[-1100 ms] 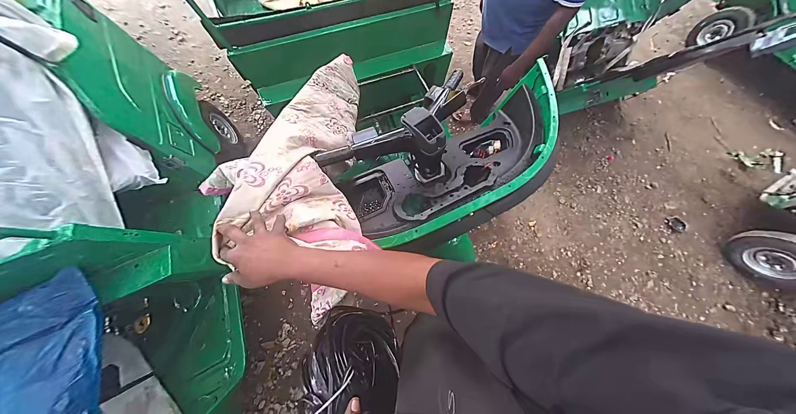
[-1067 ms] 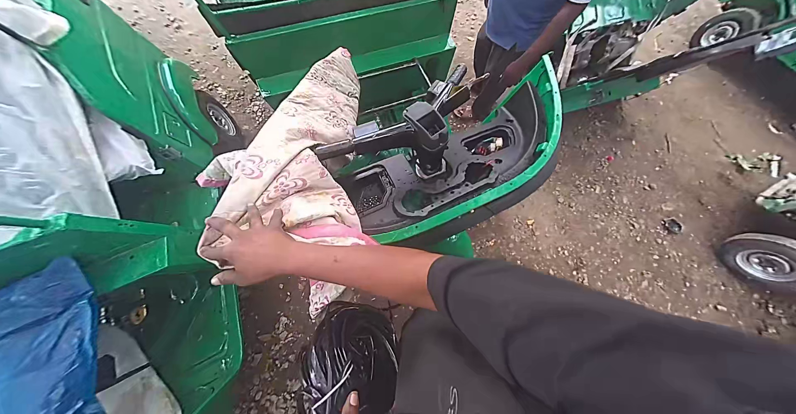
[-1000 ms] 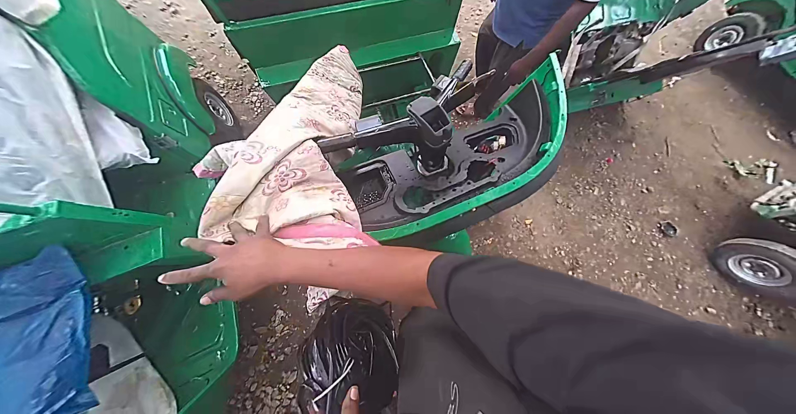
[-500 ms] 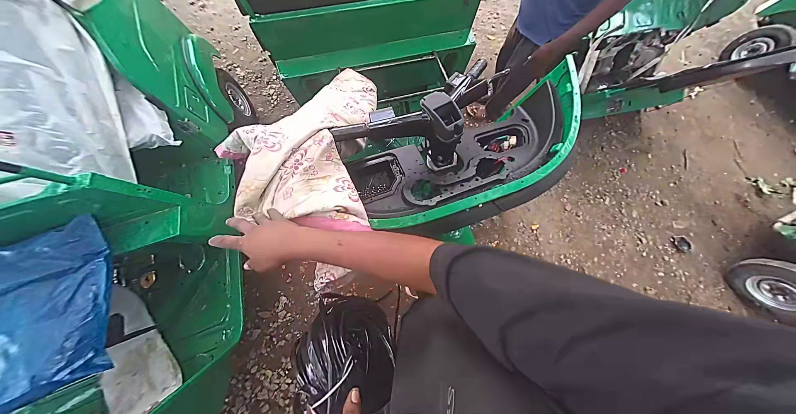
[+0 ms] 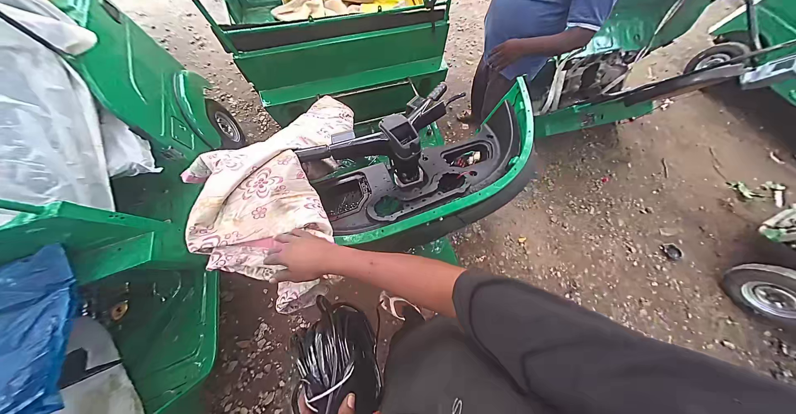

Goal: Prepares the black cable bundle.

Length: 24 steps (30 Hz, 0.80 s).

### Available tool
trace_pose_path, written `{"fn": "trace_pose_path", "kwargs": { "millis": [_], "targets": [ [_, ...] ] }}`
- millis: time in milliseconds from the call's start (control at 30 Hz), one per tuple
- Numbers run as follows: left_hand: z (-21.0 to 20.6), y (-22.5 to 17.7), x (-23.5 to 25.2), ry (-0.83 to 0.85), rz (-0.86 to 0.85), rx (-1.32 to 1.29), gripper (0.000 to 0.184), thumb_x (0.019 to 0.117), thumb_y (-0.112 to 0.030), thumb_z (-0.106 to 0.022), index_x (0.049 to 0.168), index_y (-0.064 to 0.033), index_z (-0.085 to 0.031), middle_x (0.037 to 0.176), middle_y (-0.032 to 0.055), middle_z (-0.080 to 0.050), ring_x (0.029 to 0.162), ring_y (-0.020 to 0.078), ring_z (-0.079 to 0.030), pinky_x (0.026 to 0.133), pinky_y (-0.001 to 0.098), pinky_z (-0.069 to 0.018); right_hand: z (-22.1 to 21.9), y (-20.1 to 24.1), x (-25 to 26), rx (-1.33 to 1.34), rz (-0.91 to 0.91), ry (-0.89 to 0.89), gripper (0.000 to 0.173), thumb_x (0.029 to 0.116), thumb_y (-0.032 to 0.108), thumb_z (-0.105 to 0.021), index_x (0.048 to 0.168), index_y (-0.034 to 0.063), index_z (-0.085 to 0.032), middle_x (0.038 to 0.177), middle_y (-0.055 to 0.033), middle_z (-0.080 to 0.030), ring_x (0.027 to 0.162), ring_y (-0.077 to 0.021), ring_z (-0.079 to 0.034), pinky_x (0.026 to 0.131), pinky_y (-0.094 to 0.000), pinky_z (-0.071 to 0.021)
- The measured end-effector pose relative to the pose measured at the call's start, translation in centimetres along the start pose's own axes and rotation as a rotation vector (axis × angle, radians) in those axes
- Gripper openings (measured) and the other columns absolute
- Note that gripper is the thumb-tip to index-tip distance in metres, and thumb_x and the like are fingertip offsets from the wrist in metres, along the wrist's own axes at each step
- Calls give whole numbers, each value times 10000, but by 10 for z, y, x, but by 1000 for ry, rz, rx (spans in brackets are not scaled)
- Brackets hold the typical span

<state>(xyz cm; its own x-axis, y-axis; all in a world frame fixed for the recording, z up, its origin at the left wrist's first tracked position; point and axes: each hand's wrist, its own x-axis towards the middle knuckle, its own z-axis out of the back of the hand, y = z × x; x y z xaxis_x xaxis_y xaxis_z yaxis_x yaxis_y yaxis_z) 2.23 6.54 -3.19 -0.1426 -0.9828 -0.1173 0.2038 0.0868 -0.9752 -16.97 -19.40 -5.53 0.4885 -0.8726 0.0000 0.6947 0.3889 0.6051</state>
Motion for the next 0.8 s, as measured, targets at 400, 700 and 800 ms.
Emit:
{"fn": "trace_pose_path", "kwargs": {
  "millis": [400, 700, 800],
  "targets": [
    [-266, -60, -64, 592, -210, 347, 669, 698, -539, -818, 1124, -34, -714, 929, 11, -761, 866, 38, -713, 819, 325, -603, -35, -150, -618, 728, -923, -246, 367, 1043, 382, -562, 1186, 91, -734, 1048, -81, -750, 958, -187, -724, 931, -445, -583],
    [-517, -93, -91, 981, -208, -140, 595, 744, -343, -873, 1180, 1, -662, 1035, 44, -757, 977, 100, -726, 904, 337, -617, 64, -134, -865, 737, -1103, -975, 274, 1029, 187, -563, 1183, 12, -706, 1014, -111, -765, 880, -213, -750, 782, -376, -639],
    [-576, -106, -91, 967, 12, -434, 700, 753, -234, -887, 1274, 66, -530, 1115, 98, -728, 1034, 156, -713, 953, 351, -597, 107, -111, -879, 789, -939, -1261, 289, 1030, 148, -539, 1208, -34, -676, 1019, -147, -756, 881, -244, -746, 805, -390, -640]
  ]
}}
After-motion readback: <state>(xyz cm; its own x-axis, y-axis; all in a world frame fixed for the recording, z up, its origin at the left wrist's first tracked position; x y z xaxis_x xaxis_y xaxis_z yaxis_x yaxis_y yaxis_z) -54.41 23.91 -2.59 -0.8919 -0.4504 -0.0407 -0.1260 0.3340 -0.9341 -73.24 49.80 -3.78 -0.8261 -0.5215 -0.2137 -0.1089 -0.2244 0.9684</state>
